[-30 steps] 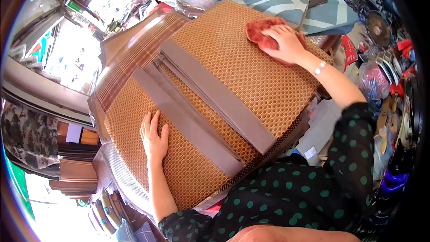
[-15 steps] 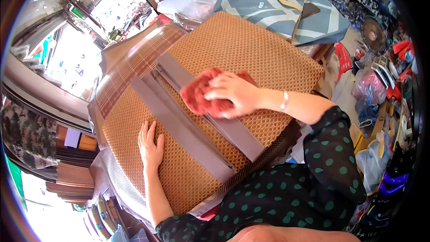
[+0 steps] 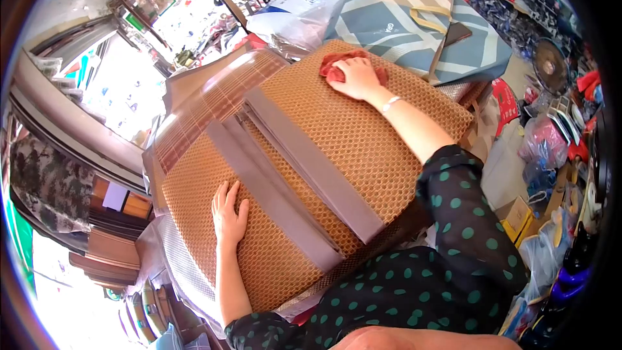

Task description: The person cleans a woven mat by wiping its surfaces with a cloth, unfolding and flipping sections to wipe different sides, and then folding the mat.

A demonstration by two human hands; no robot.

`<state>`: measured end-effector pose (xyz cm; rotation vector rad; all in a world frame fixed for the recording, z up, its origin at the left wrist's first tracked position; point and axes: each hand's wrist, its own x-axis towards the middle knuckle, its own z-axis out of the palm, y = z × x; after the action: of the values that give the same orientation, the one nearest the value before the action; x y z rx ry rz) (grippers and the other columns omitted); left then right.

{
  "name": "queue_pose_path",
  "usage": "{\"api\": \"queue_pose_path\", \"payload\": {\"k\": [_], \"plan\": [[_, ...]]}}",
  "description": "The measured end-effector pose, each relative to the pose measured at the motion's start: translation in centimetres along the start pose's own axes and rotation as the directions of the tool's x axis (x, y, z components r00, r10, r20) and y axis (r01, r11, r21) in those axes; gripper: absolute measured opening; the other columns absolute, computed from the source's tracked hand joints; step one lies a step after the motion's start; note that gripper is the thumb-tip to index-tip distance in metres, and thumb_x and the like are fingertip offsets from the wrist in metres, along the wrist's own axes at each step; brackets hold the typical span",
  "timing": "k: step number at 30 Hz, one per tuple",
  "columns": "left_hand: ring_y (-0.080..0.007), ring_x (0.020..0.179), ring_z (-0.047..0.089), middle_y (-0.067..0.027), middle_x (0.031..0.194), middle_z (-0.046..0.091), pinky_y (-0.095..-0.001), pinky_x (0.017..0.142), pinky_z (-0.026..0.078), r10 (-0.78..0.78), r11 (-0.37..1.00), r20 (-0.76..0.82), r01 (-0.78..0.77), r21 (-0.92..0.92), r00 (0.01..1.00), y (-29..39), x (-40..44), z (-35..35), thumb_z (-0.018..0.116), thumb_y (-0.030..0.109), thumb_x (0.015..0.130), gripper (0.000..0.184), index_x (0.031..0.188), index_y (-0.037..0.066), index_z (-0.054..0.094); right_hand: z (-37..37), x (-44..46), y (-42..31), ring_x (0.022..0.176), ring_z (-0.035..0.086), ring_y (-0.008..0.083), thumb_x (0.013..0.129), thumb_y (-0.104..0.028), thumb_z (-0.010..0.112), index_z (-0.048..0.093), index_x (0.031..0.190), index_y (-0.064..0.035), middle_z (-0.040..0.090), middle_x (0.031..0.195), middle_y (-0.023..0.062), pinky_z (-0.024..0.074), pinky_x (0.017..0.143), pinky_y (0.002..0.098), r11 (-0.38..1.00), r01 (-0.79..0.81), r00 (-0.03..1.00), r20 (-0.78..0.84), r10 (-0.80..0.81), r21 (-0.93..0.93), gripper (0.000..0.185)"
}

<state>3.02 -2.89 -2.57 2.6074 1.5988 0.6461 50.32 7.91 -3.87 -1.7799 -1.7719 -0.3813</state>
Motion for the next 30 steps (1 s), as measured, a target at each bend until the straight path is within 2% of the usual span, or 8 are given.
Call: {"api": "queue_pose_path", "payload": {"k": [6, 7, 11, 14, 15, 18, 23, 30], "plan": [[-0.0370, 0.138, 0.037, -0.0192, 0.149, 0.042, -0.0487, 0.115, 0.028, 0.007, 1.000, 0.009, -0.007, -0.022, 1.000, 0.0, -0.1, -0.2, 0.059, 0.031, 0.094, 0.051, 0.139, 0.010, 0.053, -2.7, -1.5, -8.7, 0.102, 0.061, 0.0277, 0.081, -0.046, 0.069, 0.067, 0.110, -0.0098, 0.068, 0.101, 0.0122, 0.0419, 0.098, 0.0446, 0.856, 0.270, 0.946, 0.047, -0.322, 0.441, 0.046], [-0.0370, 0.138, 0.037, -0.0193, 0.149, 0.042, -0.0489, 0.115, 0.028, 0.004, 1.000, 0.007, -0.004, -0.016, 1.000, 0.0, -0.1, -0.2, 0.060, 0.031, 0.094, 0.050, 0.139, 0.011, 0.053, -3.0, -3.3, -9.0, 0.107, 0.059, 0.0273, 0.081, -0.045, 0.070, 0.065, 0.113, -0.0084, 0.067, 0.107, 0.0126, 0.0401, 0.100, 0.0461, 0.796, 0.381, 0.911, -0.043, -0.410, 0.471, 0.049], [-0.0369, 0.138, 0.037, -0.0197, 0.149, 0.043, -0.0490, 0.115, 0.028, -0.011, 0.999, -0.002, 0.011, -0.035, 1.000, -0.2, -0.3, -0.1, 0.060, 0.031, 0.093, 0.050, 0.139, 0.011, 0.053, -7.5, -9.7, -7.0, 0.123, 0.051, 0.0341, 0.078, -0.043, 0.075, 0.061, 0.123, -0.0100, 0.059, 0.122, 0.0168, 0.0328, 0.111, 0.0500, 0.721, 0.442, 0.828, 0.067, -0.557, 0.534, 0.058], [-0.0374, 0.138, 0.037, -0.0202, 0.148, 0.043, -0.0493, 0.115, 0.028, 0.010, 1.000, -0.009, -0.011, -0.023, 1.000, -0.1, -0.2, -0.2, 0.061, 0.032, 0.093, 0.051, 0.139, 0.012, 0.054, -8.5, -9.4, -2.7, 0.111, 0.061, 0.0316, 0.074, -0.036, 0.078, 0.065, 0.116, -0.0079, 0.066, 0.112, 0.0147, 0.0421, 0.102, 0.0464, 0.754, 0.398, 0.894, -0.037, -0.446, 0.522, 0.052], [-0.0379, 0.138, 0.037, -0.0204, 0.148, 0.043, -0.0495, 0.115, 0.028, 0.006, 1.000, -0.008, -0.007, -0.017, 1.000, 0.0, -0.2, -0.2, 0.061, 0.033, 0.093, 0.051, 0.139, 0.012, 0.054, -8.9, -8.7, -1.6, 0.110, 0.061, 0.0323, 0.074, -0.035, 0.077, 0.065, 0.115, -0.0072, 0.066, 0.113, 0.0153, 0.0429, 0.101, 0.0462, 0.841, 0.273, 0.937, 0.067, -0.342, 0.468, 0.050], [-0.0388, 0.137, 0.038, -0.0208, 0.147, 0.044, -0.0503, 0.114, 0.029, 0.012, 1.000, -0.022, -0.012, -0.019, 1.000, 0.2, 0.1, -0.2, 0.060, 0.034, 0.093, 0.051, 0.139, 0.012, 0.054, -5.2, -5.4, 2.3, 0.121, 0.054, 0.0337, 0.084, -0.046, 0.066, 0.061, 0.123, -0.0084, 0.063, 0.122, 0.0182, 0.0370, 0.106, 0.0475, 0.981, 0.129, 0.984, 0.101, -0.144, 0.143, 0.054], [-0.0387, 0.138, 0.036, -0.0205, 0.147, 0.043, -0.0506, 0.114, 0.029, -0.005, 1.000, -0.011, 0.005, -0.014, 1.000, 0.3, 0.0, -0.3, 0.058, 0.036, 0.095, 0.051, 0.139, 0.012, 0.053, -1.5, 0.1, -3.0, 0.113, 0.060, 0.0323, 0.087, -0.050, 0.062, 0.063, 0.119, -0.0081, 0.066, 0.118, 0.0164, 0.0408, 0.102, 0.0468, 0.995, 0.009, 0.997, 0.078, -0.017, 0.102, 0.053], [-0.0378, 0.140, 0.035, -0.0197, 0.148, 0.043, -0.0497, 0.116, 0.027, 0.006, 1.000, 0.000, -0.006, -0.028, 1.000, 0.0, -0.2, -0.3, 0.058, 0.035, 0.095, 0.051, 0.139, 0.012, 0.053, -6.2, -7.1, -11.0, 0.115, 0.057, 0.0317, 0.079, -0.040, 0.073, 0.062, 0.117, -0.0091, 0.063, 0.118, 0.0148, 0.0394, 0.103, 0.0490, 0.739, 0.456, 0.851, -0.001, -0.525, 0.496, 0.051]]}}
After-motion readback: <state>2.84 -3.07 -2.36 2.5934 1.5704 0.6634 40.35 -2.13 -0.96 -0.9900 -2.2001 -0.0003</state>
